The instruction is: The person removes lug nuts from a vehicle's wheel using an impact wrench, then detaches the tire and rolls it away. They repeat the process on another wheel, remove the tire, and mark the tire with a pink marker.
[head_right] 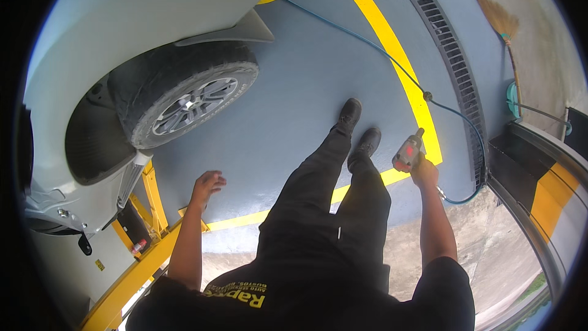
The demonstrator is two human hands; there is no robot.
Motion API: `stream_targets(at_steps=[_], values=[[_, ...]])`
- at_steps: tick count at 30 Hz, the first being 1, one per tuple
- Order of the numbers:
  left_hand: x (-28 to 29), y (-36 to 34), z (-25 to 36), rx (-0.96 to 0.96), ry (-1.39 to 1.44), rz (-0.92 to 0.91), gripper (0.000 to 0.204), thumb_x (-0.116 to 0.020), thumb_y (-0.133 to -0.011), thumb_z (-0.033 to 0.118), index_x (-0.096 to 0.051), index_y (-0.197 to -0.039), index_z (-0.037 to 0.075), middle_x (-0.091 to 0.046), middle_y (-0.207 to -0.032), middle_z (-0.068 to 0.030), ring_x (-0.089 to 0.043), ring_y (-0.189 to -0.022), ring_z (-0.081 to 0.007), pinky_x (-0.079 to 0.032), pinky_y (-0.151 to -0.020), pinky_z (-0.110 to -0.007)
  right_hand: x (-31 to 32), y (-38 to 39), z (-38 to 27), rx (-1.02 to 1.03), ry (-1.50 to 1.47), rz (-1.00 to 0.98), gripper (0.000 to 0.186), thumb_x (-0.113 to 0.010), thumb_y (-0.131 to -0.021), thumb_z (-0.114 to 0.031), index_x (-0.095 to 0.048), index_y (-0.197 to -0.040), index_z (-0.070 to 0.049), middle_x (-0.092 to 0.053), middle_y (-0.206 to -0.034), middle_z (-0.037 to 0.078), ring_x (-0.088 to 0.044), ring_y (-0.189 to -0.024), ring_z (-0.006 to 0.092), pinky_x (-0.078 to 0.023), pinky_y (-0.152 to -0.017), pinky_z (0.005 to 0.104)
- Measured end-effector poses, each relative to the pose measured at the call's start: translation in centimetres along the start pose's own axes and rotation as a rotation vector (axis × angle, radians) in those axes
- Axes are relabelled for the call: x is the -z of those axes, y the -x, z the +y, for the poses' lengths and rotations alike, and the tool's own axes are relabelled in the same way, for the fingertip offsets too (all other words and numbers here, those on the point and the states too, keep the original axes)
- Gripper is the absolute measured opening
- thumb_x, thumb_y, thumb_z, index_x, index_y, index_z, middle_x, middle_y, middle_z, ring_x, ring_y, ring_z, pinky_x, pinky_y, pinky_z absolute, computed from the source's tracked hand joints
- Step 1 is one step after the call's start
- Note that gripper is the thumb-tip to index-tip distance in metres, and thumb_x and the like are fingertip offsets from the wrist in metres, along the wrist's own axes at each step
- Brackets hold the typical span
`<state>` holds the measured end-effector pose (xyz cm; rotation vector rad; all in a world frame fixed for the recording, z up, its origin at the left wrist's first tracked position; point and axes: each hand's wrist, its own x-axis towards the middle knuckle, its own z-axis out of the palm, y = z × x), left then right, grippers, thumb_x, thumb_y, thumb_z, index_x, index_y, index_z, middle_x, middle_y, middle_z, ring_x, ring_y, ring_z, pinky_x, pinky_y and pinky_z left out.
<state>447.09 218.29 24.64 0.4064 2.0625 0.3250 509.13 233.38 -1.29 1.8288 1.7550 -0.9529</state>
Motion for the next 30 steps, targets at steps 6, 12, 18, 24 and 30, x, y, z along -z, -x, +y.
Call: stream_targets(at_steps=[6,12,18,24,30], values=[[-14.9,-21.3,-14.7,0.386,-0.219,0.025,0.032,-0.057,-0.098,0.033,-0.063,-0.115,0.006,-0.072,-0.100,-0.0092,-0.069,-0.098,-0.0212,-0.052,-0.086,-0.038,-27.4,-45.8,0.2,0.061,-0.105,0.198,0.066,-0.058,-0.081,-0.009,-0.041,-0.146,-0.010,-0.067,-0.108,0.016,-0.064,-0.103,0.0364,-0.047,-0.086,0.0546],[-19.2,-39.7,-30.1,0.707,-0.063,0.128,0.031,-0.056,-0.097,0.034,-0.064,-0.114,0.008,-0.073,-0.101,-0.0115,-0.071,-0.096,-0.0230,-0.054,-0.083,-0.038,-48.6,-71.6,-6.7,-0.059,-0.201,0.285,0.074,-0.062,-0.077,-0.012,-0.040,-0.147,-0.019,-0.065,-0.122,0.019,-0.062,-0.113,0.0408,-0.048,-0.092,0.0547],[-11.8,-58.3,-41.5,0.734,-0.021,0.132,0.034,-0.053,-0.101,0.035,-0.062,-0.117,0.007,-0.072,-0.105,-0.0096,-0.069,-0.101,-0.0217,-0.052,-0.089,-0.037,-64.6,-80.2,-19.3,-0.027,-0.269,0.349,0.069,-0.055,-0.080,-0.009,-0.040,-0.147,-0.017,-0.059,-0.135,0.017,-0.055,-0.123,0.0412,-0.046,-0.100,0.0510],[0.2,-75.3,-46.8,0.258,0.141,-0.129,0.038,-0.059,-0.099,0.036,-0.060,-0.122,0.006,-0.070,-0.112,-0.0079,-0.065,-0.109,-0.0184,-0.049,-0.093,-0.035,-65.1,-81.2,-29.0,0.045,-0.178,0.281,0.053,-0.055,-0.092,-0.020,-0.045,-0.142,-0.006,-0.056,-0.136,0.024,-0.052,-0.127,0.0414,-0.043,-0.105,0.0477],[35.9,-72.1,-40.0,-0.212,0.327,0.217,0.057,-0.064,-0.096,0.035,-0.045,-0.142,0.006,-0.058,-0.136,-0.0115,-0.052,-0.130,-0.0273,-0.039,-0.107,-0.048,-61.1,-50.5,-70.3,0.474,-0.419,0.393,0.049,-0.062,-0.093,-0.017,-0.050,-0.140,-0.007,-0.057,-0.136,0.017,-0.052,-0.129,0.0383,-0.042,-0.108,0.0460]])
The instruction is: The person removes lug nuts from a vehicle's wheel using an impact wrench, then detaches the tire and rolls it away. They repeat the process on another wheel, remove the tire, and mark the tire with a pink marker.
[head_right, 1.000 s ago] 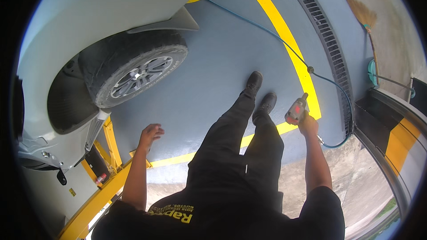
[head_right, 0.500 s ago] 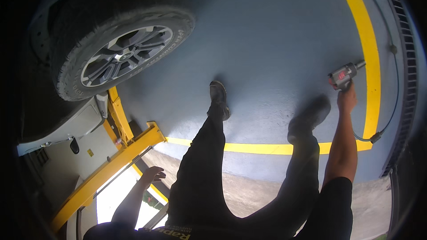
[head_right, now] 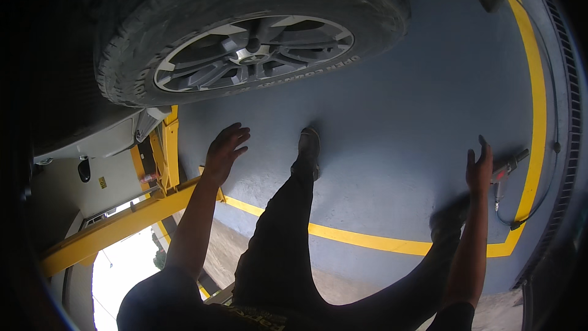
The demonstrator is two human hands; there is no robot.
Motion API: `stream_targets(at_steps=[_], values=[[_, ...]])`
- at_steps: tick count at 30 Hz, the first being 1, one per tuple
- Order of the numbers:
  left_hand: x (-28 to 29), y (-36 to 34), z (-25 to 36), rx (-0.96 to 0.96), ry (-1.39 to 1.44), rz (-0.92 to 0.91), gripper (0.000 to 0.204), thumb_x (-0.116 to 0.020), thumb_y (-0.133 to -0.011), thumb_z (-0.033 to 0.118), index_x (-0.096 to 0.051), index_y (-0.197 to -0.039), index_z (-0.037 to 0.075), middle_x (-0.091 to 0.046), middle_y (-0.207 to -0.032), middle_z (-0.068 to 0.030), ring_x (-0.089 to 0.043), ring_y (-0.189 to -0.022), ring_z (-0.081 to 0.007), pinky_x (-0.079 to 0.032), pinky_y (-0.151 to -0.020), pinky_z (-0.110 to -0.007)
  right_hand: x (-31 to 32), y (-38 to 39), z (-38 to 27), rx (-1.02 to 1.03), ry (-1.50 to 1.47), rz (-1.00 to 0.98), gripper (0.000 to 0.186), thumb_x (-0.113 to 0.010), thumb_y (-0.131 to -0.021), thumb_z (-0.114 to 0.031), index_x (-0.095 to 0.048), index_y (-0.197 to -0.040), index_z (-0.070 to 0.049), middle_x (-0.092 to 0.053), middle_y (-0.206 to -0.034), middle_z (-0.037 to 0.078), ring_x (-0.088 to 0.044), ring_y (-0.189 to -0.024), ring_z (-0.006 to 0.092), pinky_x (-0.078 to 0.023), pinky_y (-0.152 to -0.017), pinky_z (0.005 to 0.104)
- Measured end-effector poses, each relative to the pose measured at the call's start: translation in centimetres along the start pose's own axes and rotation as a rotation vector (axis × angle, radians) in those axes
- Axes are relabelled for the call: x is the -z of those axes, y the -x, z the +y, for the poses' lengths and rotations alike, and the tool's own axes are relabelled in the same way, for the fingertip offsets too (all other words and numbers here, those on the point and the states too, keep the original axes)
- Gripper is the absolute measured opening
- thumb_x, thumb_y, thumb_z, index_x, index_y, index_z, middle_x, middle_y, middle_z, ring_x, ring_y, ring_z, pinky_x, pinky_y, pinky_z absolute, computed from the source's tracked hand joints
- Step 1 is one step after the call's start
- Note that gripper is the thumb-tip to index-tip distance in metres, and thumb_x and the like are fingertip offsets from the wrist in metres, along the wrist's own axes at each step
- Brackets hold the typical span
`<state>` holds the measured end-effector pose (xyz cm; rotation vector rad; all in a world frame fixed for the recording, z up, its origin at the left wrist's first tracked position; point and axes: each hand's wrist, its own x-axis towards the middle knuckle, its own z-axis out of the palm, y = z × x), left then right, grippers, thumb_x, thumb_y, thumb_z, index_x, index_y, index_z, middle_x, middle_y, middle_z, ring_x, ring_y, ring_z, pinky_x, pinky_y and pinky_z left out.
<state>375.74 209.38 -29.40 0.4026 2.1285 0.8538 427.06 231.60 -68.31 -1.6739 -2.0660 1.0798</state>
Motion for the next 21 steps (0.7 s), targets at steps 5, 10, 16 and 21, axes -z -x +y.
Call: stream_targets(at_steps=[5,10,16,21], values=[[21.5,-2.2,14.3,-0.465,0.627,0.060,0.064,-0.069,-0.090,0.020,-0.040,-0.146,0.012,-0.044,-0.149,-0.0055,-0.035,-0.142,-0.0229,-0.022,-0.118,-0.049,16.2,10.0,-64.7,0.644,-0.239,0.472,0.039,-0.053,-0.100,-0.032,-0.060,-0.128,-0.006,-0.066,-0.123,0.015,-0.057,-0.124,0.0352,-0.042,-0.107,0.0505],[33.7,-2.4,18.5,-0.484,0.849,-0.228,0.048,-0.072,-0.083,0.007,-0.058,-0.127,0.017,-0.058,-0.132,0.0008,-0.042,-0.136,-0.0193,-0.017,-0.121,-0.049,21.1,10.1,-91.3,0.995,-0.409,1.086,0.037,-0.048,-0.100,-0.029,-0.060,-0.114,0.003,-0.067,-0.110,0.020,-0.061,-0.113,0.0337,-0.042,-0.103,0.0430],[39.4,-2.5,15.1,-0.346,1.051,-0.045,0.042,-0.071,-0.078,-0.001,-0.061,-0.118,0.009,-0.064,-0.117,-0.0015,-0.054,-0.119,-0.0164,-0.027,-0.115,-0.041,14.7,21.4,-90.6,0.585,-0.562,0.676,0.038,-0.042,-0.100,-0.026,-0.059,-0.112,0.006,-0.069,-0.094,0.019,-0.066,-0.098,0.0274,-0.047,-0.090,0.0405],[40.8,-1.9,12.7,-0.408,1.071,-0.166,0.034,-0.068,-0.078,-0.005,-0.064,-0.111,0.007,-0.066,-0.101,-0.0017,-0.059,-0.102,-0.0154,-0.037,-0.105,-0.036,0.3,17.8,-91.5,0.239,-0.752,0.113,0.040,-0.056,-0.095,-0.012,-0.055,-0.132,0.003,-0.063,-0.129,0.021,-0.061,-0.120,0.0331,-0.047,-0.102,0.0407]])
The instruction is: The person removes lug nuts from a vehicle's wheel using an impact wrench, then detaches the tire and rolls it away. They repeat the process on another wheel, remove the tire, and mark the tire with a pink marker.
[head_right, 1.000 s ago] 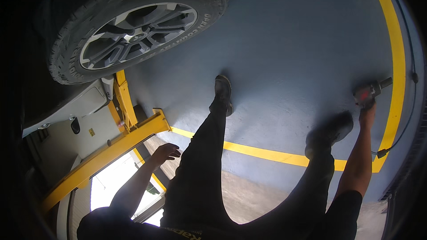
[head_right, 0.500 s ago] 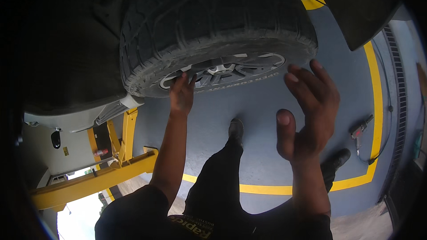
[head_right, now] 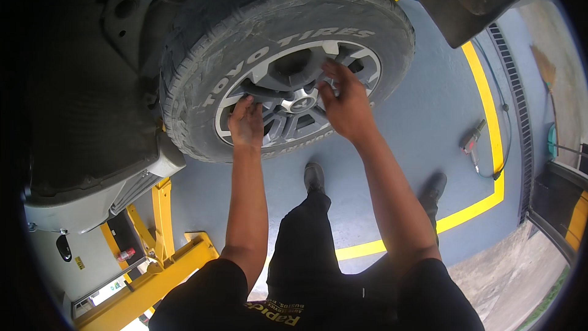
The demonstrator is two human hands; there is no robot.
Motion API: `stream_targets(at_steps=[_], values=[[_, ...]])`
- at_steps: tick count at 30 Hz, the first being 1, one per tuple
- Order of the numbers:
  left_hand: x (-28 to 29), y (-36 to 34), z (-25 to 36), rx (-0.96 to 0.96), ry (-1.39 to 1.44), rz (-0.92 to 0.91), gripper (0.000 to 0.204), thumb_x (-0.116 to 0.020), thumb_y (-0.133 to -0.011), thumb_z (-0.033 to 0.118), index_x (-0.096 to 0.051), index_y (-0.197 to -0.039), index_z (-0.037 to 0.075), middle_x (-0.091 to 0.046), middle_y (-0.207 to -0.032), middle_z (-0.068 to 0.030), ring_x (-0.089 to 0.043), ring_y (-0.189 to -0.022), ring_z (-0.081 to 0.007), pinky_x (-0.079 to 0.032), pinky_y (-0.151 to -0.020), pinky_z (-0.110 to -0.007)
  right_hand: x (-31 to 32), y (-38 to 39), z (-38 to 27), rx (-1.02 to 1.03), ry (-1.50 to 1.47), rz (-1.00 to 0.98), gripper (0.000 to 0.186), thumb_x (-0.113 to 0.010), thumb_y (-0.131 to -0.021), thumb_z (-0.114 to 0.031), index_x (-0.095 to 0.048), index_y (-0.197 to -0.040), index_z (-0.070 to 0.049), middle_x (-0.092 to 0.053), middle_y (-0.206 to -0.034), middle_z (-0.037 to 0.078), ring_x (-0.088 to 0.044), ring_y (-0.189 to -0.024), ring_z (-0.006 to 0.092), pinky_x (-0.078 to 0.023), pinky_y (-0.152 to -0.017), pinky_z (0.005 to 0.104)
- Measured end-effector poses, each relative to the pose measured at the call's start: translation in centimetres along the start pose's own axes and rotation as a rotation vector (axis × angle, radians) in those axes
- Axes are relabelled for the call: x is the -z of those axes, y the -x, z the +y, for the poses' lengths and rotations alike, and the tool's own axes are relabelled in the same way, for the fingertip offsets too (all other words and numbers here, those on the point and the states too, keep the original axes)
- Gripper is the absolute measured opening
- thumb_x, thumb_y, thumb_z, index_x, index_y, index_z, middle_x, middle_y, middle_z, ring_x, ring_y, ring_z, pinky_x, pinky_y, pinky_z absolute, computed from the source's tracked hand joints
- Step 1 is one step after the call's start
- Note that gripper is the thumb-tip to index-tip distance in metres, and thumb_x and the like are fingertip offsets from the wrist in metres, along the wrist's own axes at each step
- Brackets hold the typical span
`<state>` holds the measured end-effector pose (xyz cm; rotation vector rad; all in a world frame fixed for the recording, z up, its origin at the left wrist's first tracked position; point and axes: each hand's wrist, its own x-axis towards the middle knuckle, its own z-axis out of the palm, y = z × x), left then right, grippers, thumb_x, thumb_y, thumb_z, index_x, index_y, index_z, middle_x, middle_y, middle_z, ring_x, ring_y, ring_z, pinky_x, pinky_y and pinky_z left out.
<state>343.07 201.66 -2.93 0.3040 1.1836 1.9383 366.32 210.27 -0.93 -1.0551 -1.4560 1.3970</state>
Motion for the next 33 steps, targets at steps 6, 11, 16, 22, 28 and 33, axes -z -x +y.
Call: stream_targets(at_steps=[6,11,16,22,28,33], values=[[6.1,4.1,2.4,-0.040,-0.057,-0.016,0.018,-0.062,-0.081,0.000,-0.065,-0.097,0.007,-0.064,-0.094,-0.0033,-0.059,-0.098,-0.0159,-0.037,-0.102,-0.039,-11.9,2.3,-1.5,-0.277,-0.121,-0.272,0.054,-0.067,-0.077,-0.011,-0.054,-0.125,0.010,-0.064,-0.121,0.021,-0.060,-0.114,0.0277,-0.044,-0.099,0.0345],[5.5,7.7,6.9,0.114,-0.106,0.164,0.009,-0.054,-0.078,-0.005,-0.057,-0.076,0.004,-0.055,-0.079,-0.0079,-0.052,-0.081,-0.0203,-0.041,-0.087,-0.040,-13.9,5.4,-5.7,-0.358,-0.374,-0.342,0.021,-0.068,-0.073,-0.008,-0.065,-0.090,0.004,-0.060,-0.081,0.009,-0.055,-0.079,0.0196,-0.044,-0.076,0.0334],[9.5,22.7,7.6,0.157,0.094,0.360,0.013,-0.048,-0.082,-0.003,-0.056,-0.076,0.004,-0.054,-0.087,-0.0103,-0.048,-0.082,-0.0229,-0.041,-0.082,-0.038,-13.4,19.5,-3.1,-0.605,-0.408,-0.300,0.016,-0.058,-0.076,0.004,-0.060,-0.087,-0.006,-0.055,-0.086,0.003,-0.049,-0.077,0.0148,-0.039,-0.071,0.0332],[20.9,41.1,-7.5,0.354,0.159,0.261,0.055,-0.053,-0.098,0.049,-0.053,-0.141,0.015,-0.053,-0.144,-0.0103,-0.047,-0.136,-0.0293,-0.035,-0.116,-0.046,-6.8,40.1,14.6,-0.679,-0.814,-0.200,0.050,-0.059,-0.099,-0.029,-0.045,-0.143,-0.010,-0.048,-0.145,0.007,-0.046,-0.133,0.0215,-0.040,-0.109,0.0378],[33.8,52.9,-17.6,0.474,0.513,0.378,0.057,-0.051,-0.098,0.051,-0.051,-0.142,0.015,-0.052,-0.145,-0.0097,-0.046,-0.136,-0.0305,-0.035,-0.115,-0.049,4.8,55.1,23.2,-0.831,-0.391,-0.303,0.064,-0.050,-0.101,-0.041,-0.030,-0.154,-0.011,-0.036,-0.156,0.011,-0.037,-0.142,0.0286,-0.033,-0.114,0.0431],[39.9,72.2,-19.3,0.406,0.792,0.455,0.059,-0.050,-0.098,0.052,-0.050,-0.143,0.015,-0.051,-0.146,-0.0092,-0.046,-0.136,-0.0315,-0.035,-0.114,-0.051,16.0,65.0,9.2,-0.497,0.479,0.325,0.056,-0.041,-0.106,-0.035,-0.032,-0.153,-0.007,-0.039,-0.152,0.016,-0.037,-0.142,0.0328,-0.034,-0.114,0.0469]])
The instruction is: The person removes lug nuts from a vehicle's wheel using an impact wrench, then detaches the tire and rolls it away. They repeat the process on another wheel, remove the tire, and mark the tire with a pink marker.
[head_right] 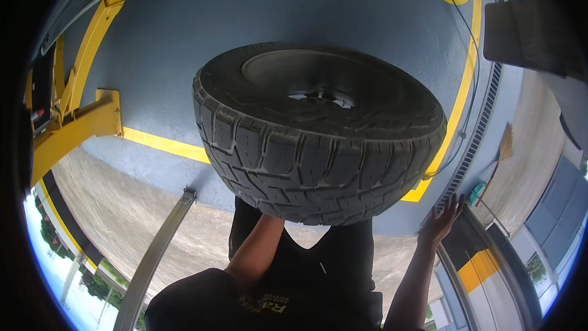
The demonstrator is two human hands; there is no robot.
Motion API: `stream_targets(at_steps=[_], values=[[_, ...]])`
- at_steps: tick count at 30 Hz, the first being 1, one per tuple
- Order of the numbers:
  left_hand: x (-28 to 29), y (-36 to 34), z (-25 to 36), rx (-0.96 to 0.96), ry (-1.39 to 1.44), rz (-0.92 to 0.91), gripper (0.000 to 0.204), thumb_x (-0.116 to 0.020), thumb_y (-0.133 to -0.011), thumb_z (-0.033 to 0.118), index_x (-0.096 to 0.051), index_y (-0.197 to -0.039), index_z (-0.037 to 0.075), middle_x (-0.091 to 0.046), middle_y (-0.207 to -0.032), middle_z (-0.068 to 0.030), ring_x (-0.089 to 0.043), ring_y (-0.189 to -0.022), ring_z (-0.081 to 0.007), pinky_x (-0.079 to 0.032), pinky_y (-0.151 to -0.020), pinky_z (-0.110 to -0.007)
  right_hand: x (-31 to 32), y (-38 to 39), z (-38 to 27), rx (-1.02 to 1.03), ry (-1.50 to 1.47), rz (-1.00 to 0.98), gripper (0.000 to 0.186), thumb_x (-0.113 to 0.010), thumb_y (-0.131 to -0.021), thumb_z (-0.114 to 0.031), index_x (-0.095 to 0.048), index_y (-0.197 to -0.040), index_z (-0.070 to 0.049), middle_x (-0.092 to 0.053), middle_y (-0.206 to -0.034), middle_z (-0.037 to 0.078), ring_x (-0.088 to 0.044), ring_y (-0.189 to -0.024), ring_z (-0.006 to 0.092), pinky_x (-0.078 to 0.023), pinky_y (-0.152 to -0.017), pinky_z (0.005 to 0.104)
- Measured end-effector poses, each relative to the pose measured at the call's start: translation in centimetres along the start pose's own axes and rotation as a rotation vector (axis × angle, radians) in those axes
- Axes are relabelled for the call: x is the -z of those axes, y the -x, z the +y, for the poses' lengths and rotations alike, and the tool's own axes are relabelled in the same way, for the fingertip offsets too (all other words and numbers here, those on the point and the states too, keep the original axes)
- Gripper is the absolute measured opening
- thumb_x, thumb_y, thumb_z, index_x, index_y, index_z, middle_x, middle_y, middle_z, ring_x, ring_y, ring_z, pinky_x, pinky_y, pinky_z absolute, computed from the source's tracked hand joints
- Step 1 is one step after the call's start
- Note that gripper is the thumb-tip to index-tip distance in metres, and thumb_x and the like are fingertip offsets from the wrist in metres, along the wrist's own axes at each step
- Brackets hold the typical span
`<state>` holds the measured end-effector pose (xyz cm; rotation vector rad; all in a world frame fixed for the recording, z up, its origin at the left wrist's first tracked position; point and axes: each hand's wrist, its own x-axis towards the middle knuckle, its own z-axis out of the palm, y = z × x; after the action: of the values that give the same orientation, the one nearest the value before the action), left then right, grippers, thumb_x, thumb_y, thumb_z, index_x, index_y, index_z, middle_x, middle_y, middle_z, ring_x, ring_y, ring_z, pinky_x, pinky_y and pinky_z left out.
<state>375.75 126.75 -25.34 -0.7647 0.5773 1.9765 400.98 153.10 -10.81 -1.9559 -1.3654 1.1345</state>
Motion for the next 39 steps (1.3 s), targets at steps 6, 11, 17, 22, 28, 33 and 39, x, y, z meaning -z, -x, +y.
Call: stream_targets(at_steps=[6,11,17,22,28,33,39], values=[[4.9,2.6,-6.7,-0.073,0.244,-0.053,0.061,-0.048,-0.098,0.054,-0.049,-0.144,0.015,-0.050,-0.148,-0.0086,-0.045,-0.136,-0.0328,-0.035,-0.114,-0.054,-11.4,-0.4,-16.0,0.932,0.388,-0.670,0.051,-0.042,-0.101,-0.042,-0.063,-0.123,-0.001,-0.061,-0.125,0.020,-0.055,-0.119,0.0371,-0.040,-0.101,0.0469],[6.5,6.0,-7.0,-0.067,0.296,-0.034,0.062,-0.047,-0.097,0.056,-0.048,-0.145,0.016,-0.049,-0.149,-0.0081,-0.044,-0.137,-0.0338,-0.035,-0.113,-0.056,-11.3,2.9,-13.8,0.987,0.482,-0.636,0.040,-0.048,-0.095,-0.035,-0.066,-0.110,-0.003,-0.065,-0.110,0.015,-0.058,-0.101,0.0358,-0.039,-0.093,0.0438],[6.4,7.0,-5.9,-0.064,0.272,0.002,0.064,-0.046,-0.097,0.057,-0.046,-0.146,0.016,-0.048,-0.150,-0.0075,-0.044,-0.137,-0.0350,-0.035,-0.112,-0.059,-11.2,1.9,-13.1,1.037,0.535,-0.663,0.037,-0.054,-0.089,-0.036,-0.068,-0.108,-0.007,-0.063,-0.110,0.011,-0.057,-0.098,0.0293,-0.036,-0.093,0.0437],[3.9,10.1,-4.1,-0.069,0.176,0.161,0.071,-0.034,-0.098,0.063,-0.044,-0.148,0.014,-0.046,-0.150,-0.0117,-0.043,-0.136,-0.0400,-0.036,-0.110,-0.062,-9.0,3.2,-10.1,0.948,0.474,-0.566,0.039,-0.053,-0.091,-0.038,-0.069,-0.111,-0.008,-0.063,-0.109,0.011,-0.057,-0.099,0.0314,-0.037,-0.091,0.0424],[-11.2,5.5,0.7,-0.185,-0.172,0.174,0.066,-0.035,-0.100,0.054,-0.042,-0.148,0.010,-0.046,-0.150,-0.0125,-0.044,-0.136,-0.0375,-0.038,-0.111,-0.056,-8.0,-1.7,-11.9,0.765,0.255,-0.392,0.038,-0.046,-0.099,-0.034,-0.067,-0.110,-0.004,-0.061,-0.107,0.016,-0.056,-0.099,0.0370,-0.040,-0.089,0.0451],[-26.2,0.4,-1.8,-0.332,-0.466,0.458,0.061,-0.032,-0.102,0.048,-0.043,-0.149,0.010,-0.048,-0.148,-0.0130,-0.047,-0.134,-0.0356,-0.040,-0.109,-0.054,-4.6,-7.0,-9.2,0.475,0.155,-0.269,0.035,-0.039,-0.102,-0.025,-0.062,-0.109,0.001,-0.056,-0.100,0.019,-0.054,-0.096,0.0407,-0.041,-0.088,0.0431],[-38.2,-5.7,-9.4,-0.270,-1.086,0.521,0.068,-0.036,-0.101,0.055,-0.044,-0.150,0.009,-0.052,-0.146,-0.0134,-0.051,-0.130,-0.0297,-0.036,-0.112,-0.044,-0.7,-7.0,-1.1,-0.027,-0.357,-0.191,0.040,-0.029,-0.108,-0.028,-0.053,-0.121,0.002,-0.053,-0.117,0.017,-0.051,-0.109,0.0274,-0.036,-0.102,0.0380]])
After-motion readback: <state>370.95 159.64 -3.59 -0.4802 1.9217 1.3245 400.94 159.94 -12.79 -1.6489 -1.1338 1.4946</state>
